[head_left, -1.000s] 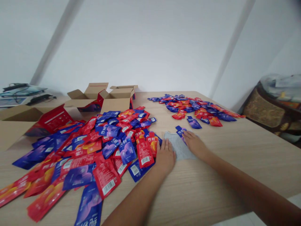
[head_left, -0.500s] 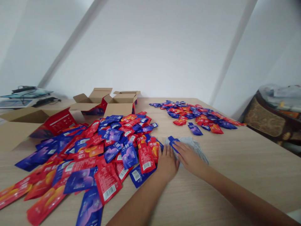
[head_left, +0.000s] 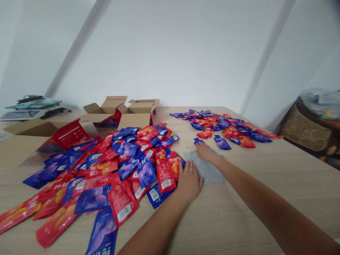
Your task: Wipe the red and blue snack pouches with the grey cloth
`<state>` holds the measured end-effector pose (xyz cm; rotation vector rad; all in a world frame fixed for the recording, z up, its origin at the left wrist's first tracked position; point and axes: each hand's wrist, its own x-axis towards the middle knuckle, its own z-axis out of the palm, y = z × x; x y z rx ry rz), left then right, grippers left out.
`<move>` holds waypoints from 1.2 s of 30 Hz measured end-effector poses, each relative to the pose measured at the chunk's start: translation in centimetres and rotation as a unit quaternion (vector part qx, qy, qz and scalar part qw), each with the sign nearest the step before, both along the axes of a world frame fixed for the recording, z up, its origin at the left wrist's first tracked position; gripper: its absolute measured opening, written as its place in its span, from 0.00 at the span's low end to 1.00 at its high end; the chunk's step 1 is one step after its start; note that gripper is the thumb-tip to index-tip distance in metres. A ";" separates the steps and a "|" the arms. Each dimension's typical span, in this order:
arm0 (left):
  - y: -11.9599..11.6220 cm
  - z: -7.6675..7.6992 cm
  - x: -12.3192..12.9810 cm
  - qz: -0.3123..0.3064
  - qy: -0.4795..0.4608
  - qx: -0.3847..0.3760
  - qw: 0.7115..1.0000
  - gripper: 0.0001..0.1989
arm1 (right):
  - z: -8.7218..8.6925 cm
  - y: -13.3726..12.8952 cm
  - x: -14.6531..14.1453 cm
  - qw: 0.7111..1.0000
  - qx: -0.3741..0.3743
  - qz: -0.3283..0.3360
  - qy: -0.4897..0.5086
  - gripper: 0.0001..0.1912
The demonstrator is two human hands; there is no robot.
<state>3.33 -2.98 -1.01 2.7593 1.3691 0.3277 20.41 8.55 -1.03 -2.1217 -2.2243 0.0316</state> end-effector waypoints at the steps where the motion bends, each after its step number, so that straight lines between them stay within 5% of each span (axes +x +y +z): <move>1: 0.0 0.0 -0.1 0.000 0.000 -0.002 1.000 0.33 | 0.2 0.5 0.4 1.000 0.002 -0.011 0.005 0.26; 8: 0.0 -0.2 -0.2 0.005 0.001 -0.002 1.000 0.33 | 2.3 -0.9 4.5 0.991 0.077 -0.094 0.048 0.31; 12: 0.0 -0.3 -0.1 0.005 0.001 -0.003 1.000 0.33 | 2.5 -3.2 5.9 0.959 0.155 -0.119 0.208 0.26; 15: 0.0 -0.2 0.0 0.006 -0.003 0.005 1.000 0.33 | 1.2 -6.0 5.5 0.942 0.151 -0.065 0.291 0.25; 19: 0.1 -0.3 0.0 0.003 0.006 0.021 1.000 0.33 | -1.1 -10.5 3.3 0.969 0.183 0.051 0.155 0.25; 23: 0.2 -0.7 0.0 -0.004 0.002 0.034 0.999 0.32 | -2.3 -12.9 1.4 0.983 0.126 0.125 0.045 0.24; 36: -0.1 -0.3 -0.1 0.001 0.001 -0.002 1.000 0.34 | -1.6 -5.3 4.0 0.988 0.140 -0.003 -0.070 0.21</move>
